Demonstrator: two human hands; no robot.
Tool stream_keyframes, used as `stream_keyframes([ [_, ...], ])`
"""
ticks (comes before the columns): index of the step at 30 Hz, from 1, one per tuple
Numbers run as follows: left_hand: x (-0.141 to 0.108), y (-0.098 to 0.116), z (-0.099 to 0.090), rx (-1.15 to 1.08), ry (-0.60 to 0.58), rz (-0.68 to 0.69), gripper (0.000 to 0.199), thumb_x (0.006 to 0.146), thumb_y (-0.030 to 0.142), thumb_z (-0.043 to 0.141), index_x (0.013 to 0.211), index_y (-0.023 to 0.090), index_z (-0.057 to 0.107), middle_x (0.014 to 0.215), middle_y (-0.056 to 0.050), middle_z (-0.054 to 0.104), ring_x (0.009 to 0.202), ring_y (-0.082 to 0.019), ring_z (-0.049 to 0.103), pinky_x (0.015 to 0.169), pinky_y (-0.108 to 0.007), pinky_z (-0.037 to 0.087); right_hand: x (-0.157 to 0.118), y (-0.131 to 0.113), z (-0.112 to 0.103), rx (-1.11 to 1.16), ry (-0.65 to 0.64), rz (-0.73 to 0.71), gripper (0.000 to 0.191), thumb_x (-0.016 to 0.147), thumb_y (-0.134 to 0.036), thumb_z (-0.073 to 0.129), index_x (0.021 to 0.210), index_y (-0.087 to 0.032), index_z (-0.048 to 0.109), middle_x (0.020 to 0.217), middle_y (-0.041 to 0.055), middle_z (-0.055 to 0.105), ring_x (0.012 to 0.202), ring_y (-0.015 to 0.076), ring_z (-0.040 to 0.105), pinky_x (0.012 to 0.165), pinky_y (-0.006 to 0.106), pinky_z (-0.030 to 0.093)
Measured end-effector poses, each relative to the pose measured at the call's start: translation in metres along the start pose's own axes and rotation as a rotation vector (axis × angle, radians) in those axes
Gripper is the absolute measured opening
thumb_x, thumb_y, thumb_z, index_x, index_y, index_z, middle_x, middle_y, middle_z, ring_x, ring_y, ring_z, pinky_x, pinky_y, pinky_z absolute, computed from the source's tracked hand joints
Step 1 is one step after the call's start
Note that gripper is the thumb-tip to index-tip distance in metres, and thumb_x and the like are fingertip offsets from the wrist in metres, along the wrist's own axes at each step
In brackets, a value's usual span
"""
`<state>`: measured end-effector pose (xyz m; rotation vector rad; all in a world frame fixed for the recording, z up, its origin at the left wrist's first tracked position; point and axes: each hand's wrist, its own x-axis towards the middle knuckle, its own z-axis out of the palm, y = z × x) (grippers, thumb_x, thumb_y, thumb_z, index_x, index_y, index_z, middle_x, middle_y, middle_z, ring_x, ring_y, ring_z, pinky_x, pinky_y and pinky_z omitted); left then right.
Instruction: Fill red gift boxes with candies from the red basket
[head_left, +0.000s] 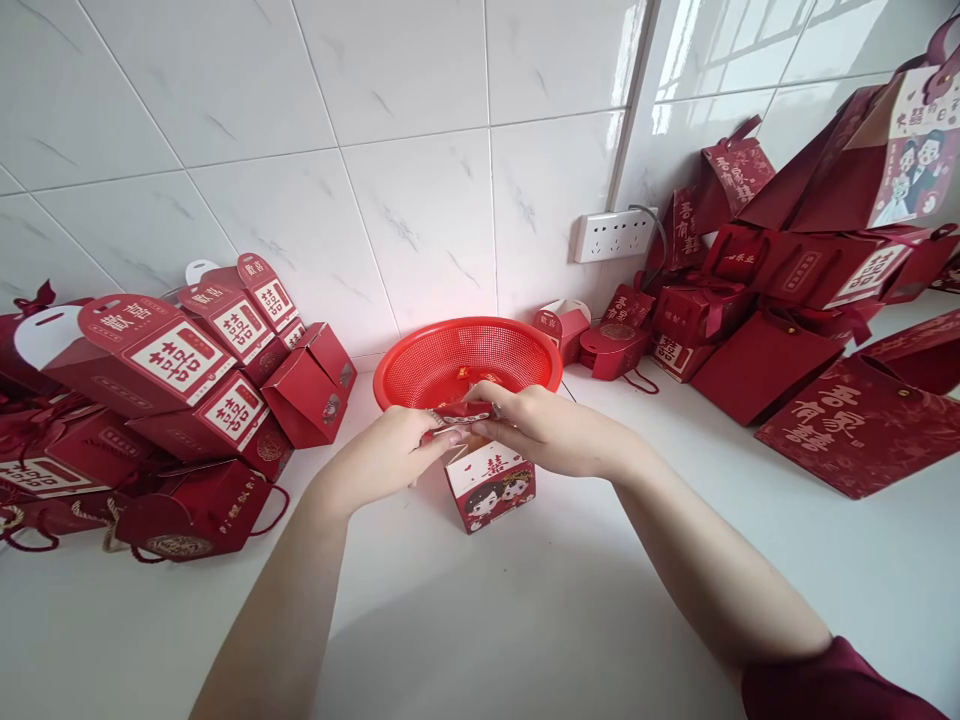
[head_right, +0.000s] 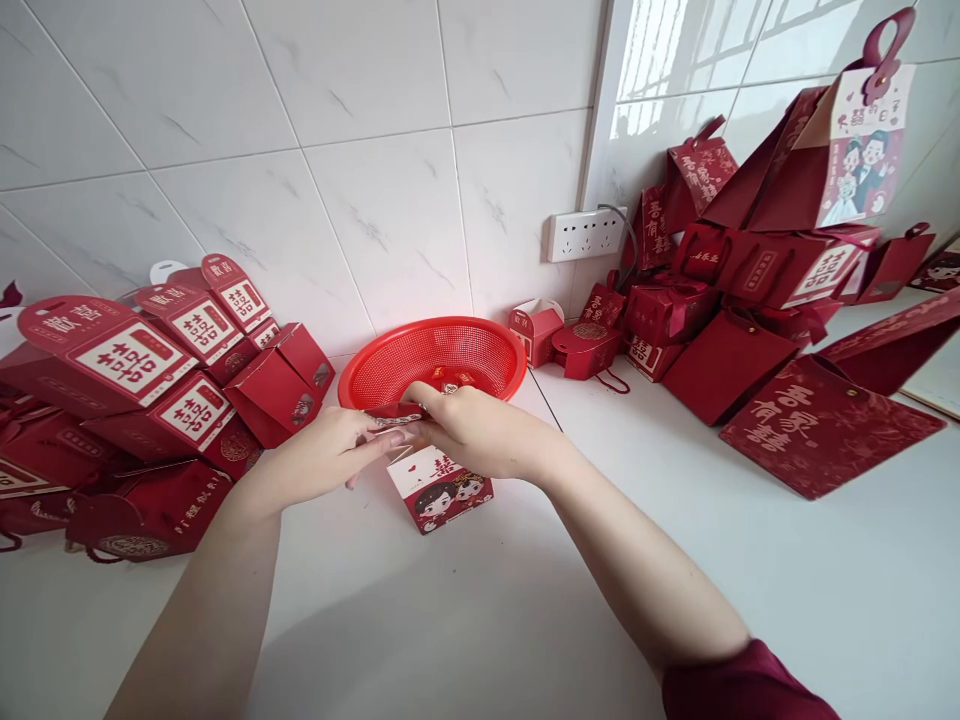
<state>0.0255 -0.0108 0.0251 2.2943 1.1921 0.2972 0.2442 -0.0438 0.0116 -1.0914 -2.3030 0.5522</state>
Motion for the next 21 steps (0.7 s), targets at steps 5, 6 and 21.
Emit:
stream_keyframes([
  [5, 0.005, 0.007, 0.016, -0.100, 0.029, -0.136, 0.037, 0.085, 0.054, 0.055, 0.074, 0.021, 0.066, 0.051, 0.003, 0.051, 0.037, -0.012, 0.049, 0.040, -0.024, 0.033, -0.001, -0.003, 0.001, -0.081, -0.003, -0.041, 0.005, 0.099, -0.022, 0.039, 0.100, -0.022, 0.044, 0.069, -0.0037, 0.053, 0.053, 0.0115, 0.045, 0.049, 0.025, 0.025],
  [6, 0.005, 0.009, 0.017, -0.116, 0.010, -0.158, 0.035, 0.085, 0.053, 0.055, 0.074, 0.021, 0.065, 0.053, 0.003, 0.051, 0.039, -0.012, 0.052, 0.042, -0.023, 0.034, -0.002, -0.003, 0.000, -0.086, -0.018, -0.045, 0.005, 0.099, -0.021, 0.039, 0.099, -0.022, 0.044, 0.069, -0.0037, 0.053, 0.053, 0.0114, 0.045, 0.049, 0.025, 0.025],
  [21, -0.010, 0.012, -0.010, 0.133, -0.262, -0.022, 0.044, 0.079, 0.036, 0.059, 0.121, 0.024, 0.054, 0.083, 0.000, 0.064, 0.074, -0.018, 0.064, 0.061, -0.024, 0.044, -0.017, 0.003, -0.032, -0.118, -0.121, 0.009, 0.017, 0.095, -0.026, 0.050, 0.108, -0.019, 0.061, 0.081, 0.0020, 0.066, 0.065, 0.0145, 0.057, 0.055, 0.025, 0.037],
])
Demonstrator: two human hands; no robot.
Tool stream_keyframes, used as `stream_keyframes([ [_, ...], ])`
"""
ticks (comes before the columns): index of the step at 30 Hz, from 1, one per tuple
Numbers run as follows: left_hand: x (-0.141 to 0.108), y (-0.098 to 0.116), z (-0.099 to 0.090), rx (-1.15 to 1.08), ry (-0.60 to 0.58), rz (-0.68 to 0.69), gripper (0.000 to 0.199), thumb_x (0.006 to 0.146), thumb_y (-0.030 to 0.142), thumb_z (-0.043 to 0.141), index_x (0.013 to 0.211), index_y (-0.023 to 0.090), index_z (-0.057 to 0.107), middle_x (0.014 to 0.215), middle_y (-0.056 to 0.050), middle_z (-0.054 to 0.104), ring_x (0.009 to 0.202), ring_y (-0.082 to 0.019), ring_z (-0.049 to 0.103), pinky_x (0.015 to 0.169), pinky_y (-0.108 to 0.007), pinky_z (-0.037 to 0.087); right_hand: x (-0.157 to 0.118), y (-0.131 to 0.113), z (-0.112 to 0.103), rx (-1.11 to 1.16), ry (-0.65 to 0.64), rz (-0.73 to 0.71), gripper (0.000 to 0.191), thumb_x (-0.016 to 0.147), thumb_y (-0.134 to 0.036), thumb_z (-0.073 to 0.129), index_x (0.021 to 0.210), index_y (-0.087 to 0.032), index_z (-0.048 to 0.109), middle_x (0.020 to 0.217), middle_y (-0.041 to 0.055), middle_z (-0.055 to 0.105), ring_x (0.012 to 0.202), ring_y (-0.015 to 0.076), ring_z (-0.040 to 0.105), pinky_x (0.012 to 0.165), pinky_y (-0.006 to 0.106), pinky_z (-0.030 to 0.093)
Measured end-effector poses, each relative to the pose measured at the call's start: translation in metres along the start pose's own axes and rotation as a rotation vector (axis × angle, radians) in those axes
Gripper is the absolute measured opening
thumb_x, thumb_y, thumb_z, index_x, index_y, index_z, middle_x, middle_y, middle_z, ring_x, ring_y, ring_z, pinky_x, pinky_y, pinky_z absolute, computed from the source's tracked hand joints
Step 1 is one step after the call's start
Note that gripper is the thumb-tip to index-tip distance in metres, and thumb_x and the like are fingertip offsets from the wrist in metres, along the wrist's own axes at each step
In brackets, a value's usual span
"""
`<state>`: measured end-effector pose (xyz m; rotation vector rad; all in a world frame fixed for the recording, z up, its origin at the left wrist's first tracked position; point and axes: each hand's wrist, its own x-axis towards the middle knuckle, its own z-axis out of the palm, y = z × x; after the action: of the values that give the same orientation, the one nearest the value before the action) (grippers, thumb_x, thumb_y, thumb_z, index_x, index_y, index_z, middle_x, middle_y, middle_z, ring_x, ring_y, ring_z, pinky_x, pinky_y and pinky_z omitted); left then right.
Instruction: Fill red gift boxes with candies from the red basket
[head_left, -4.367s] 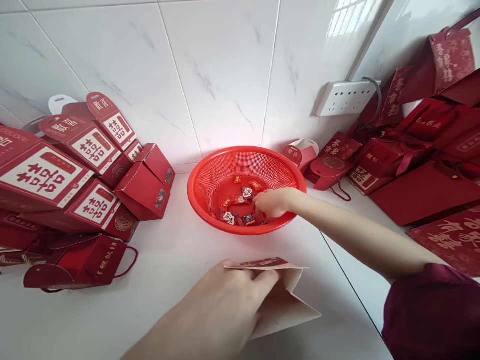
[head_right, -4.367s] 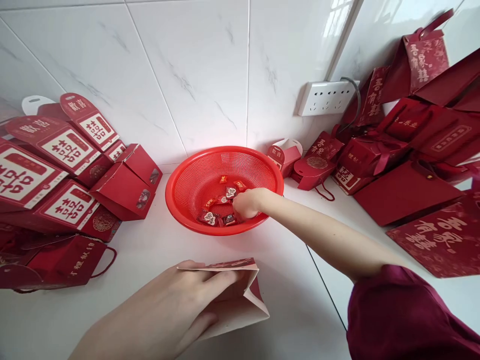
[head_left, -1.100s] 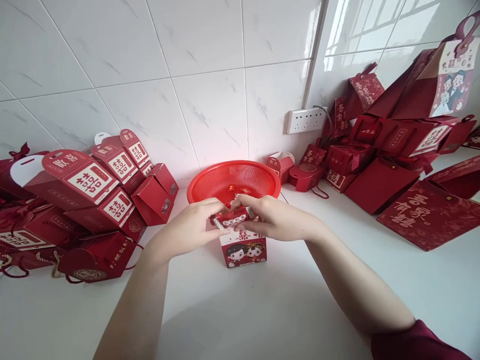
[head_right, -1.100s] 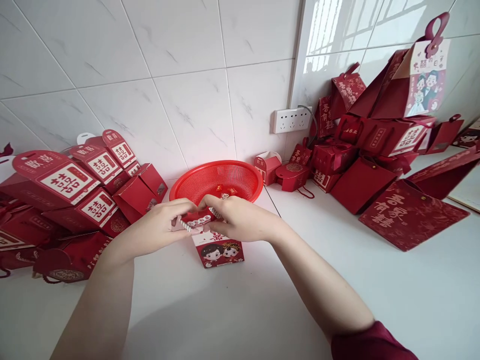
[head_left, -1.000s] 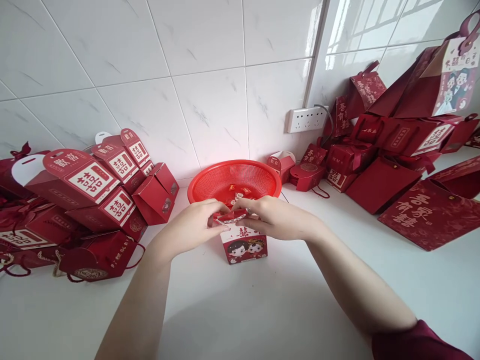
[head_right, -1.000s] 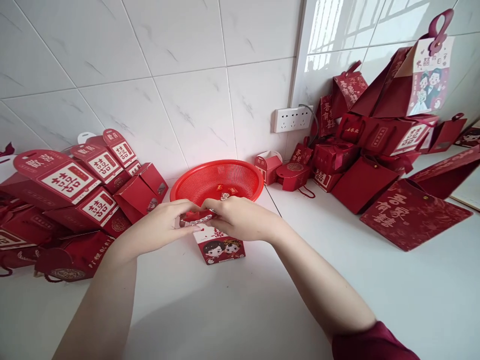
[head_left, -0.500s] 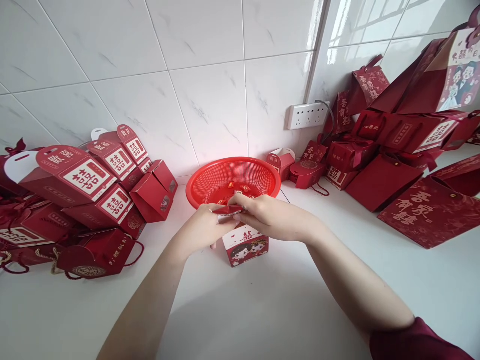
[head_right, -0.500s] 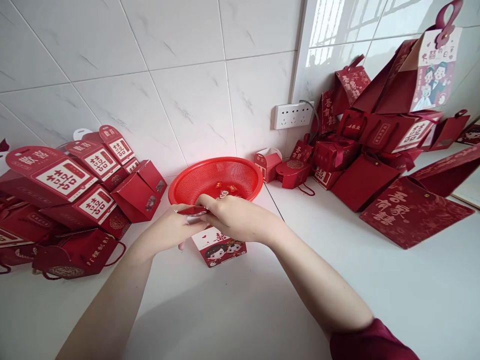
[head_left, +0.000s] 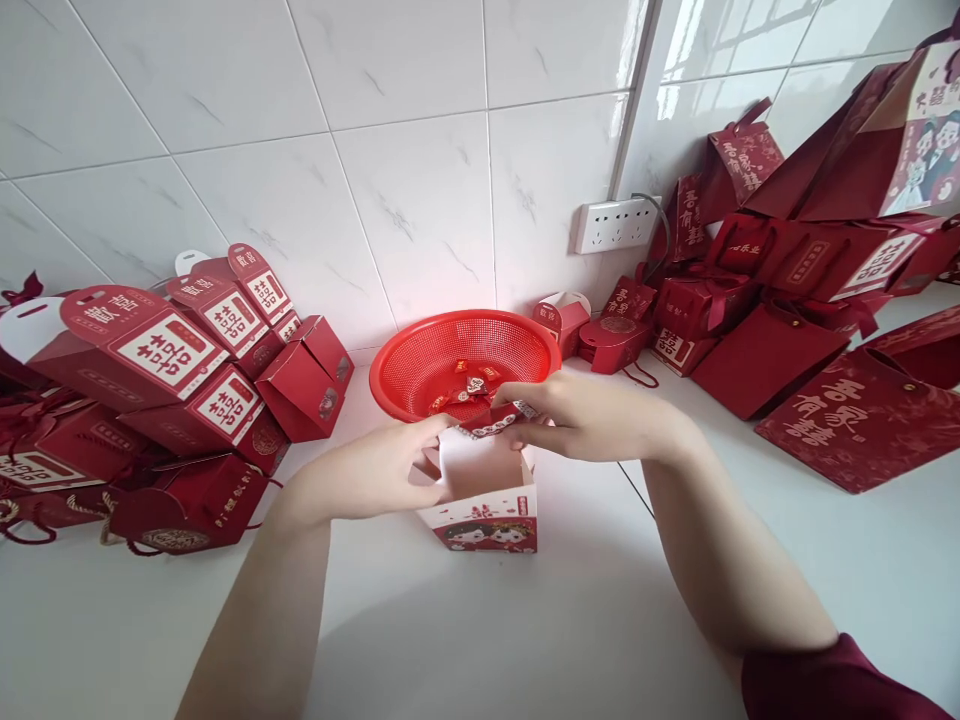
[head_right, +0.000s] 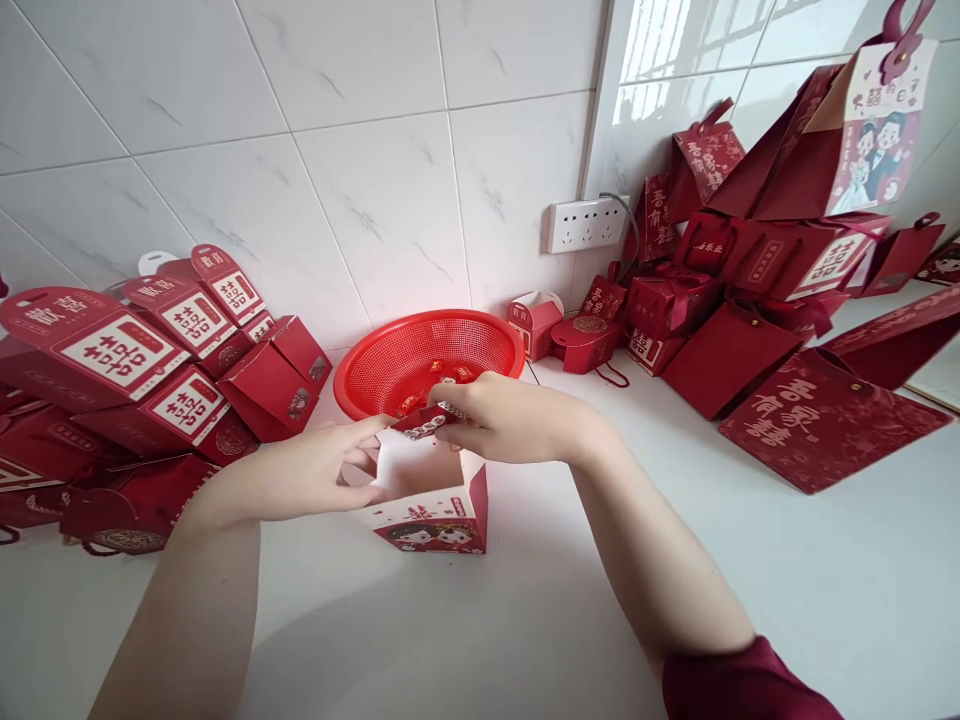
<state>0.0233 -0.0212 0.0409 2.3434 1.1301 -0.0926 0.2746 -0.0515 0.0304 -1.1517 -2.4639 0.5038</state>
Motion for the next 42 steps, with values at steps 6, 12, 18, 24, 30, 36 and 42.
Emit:
stream_keyframes([
  [6, -0.023, 0.020, 0.007, 0.116, 0.013, 0.074, 0.080, 0.083, 0.045, 0.060, 0.152, 0.035, 0.022, 0.114, -0.003, 0.068, 0.078, -0.019, 0.069, 0.060, -0.025, 0.047, -0.013, -0.015, -0.003, 0.105, -0.058, -0.106, 0.025, 0.095, -0.020, 0.052, 0.118, -0.021, 0.060, 0.092, 0.0032, 0.070, 0.076, 0.0161, 0.062, 0.065, 0.027, 0.044],
  [12, -0.032, 0.021, 0.008, 0.200, 0.034, 0.134, 0.082, 0.086, 0.047, 0.061, 0.153, 0.043, 0.015, 0.147, -0.003, 0.049, 0.117, -0.027, 0.062, 0.085, -0.032, 0.051, -0.017, -0.016, -0.003, 0.166, -0.154, -0.163, 0.019, 0.092, -0.022, 0.055, 0.104, -0.018, 0.069, 0.091, 0.0022, 0.071, 0.075, 0.0136, 0.061, 0.068, 0.026, 0.046],
  [18, -0.033, 0.024, 0.008, 0.158, 0.091, 0.336, 0.068, 0.087, 0.042, 0.062, 0.147, 0.033, 0.032, 0.152, -0.006, 0.039, 0.135, -0.027, 0.045, 0.102, -0.035, 0.045, -0.019, -0.014, -0.004, 0.217, -0.262, -0.145, 0.026, 0.091, -0.022, 0.056, 0.113, -0.021, 0.071, 0.095, 0.0029, 0.073, 0.076, 0.0136, 0.063, 0.069, 0.025, 0.046],
  [24, -0.027, 0.026, 0.005, 0.144, -0.126, 0.405, 0.009, 0.084, 0.025, 0.061, 0.091, 0.021, 0.064, 0.135, -0.005, 0.054, 0.115, -0.025, 0.059, 0.085, -0.028, 0.049, -0.020, -0.014, -0.005, 0.179, -0.314, -0.108, 0.019, 0.092, -0.026, 0.057, 0.097, -0.018, 0.073, 0.084, 0.0029, 0.071, 0.068, 0.0130, 0.058, 0.063, 0.025, 0.042],
  [30, -0.027, 0.024, 0.007, 0.162, -0.138, 0.209, 0.028, 0.081, 0.036, 0.063, 0.106, 0.025, 0.070, 0.107, -0.003, 0.068, 0.094, -0.022, 0.066, 0.077, -0.028, 0.048, -0.022, -0.014, -0.005, 0.220, -0.325, -0.129, 0.021, 0.094, -0.021, 0.053, 0.100, -0.018, 0.072, 0.093, 0.0036, 0.072, 0.075, 0.0132, 0.062, 0.068, 0.025, 0.044],
  [36, -0.036, 0.018, 0.011, 0.232, -0.022, 0.331, 0.037, 0.083, 0.035, 0.063, 0.120, 0.030, 0.065, 0.125, -0.001, 0.065, 0.117, -0.026, 0.060, 0.089, -0.031, 0.048, -0.022, -0.018, -0.004, 0.100, -0.200, -0.128, 0.019, 0.095, -0.019, 0.050, 0.092, -0.018, 0.069, 0.084, 0.0022, 0.070, 0.072, 0.0140, 0.061, 0.067, 0.027, 0.045],
  [42, -0.037, 0.029, 0.019, 0.255, 0.136, 0.277, 0.038, 0.093, 0.039, 0.054, 0.131, 0.034, 0.055, 0.131, 0.000, 0.062, 0.118, -0.023, 0.058, 0.097, -0.031, 0.044, -0.045, -0.028, -0.014, 0.218, -0.038, -0.349, 0.033, 0.095, -0.051, 0.052, 0.081, -0.024, 0.066, 0.076, 0.0027, 0.066, 0.070, 0.0155, 0.062, 0.071, 0.030, 0.048],
])
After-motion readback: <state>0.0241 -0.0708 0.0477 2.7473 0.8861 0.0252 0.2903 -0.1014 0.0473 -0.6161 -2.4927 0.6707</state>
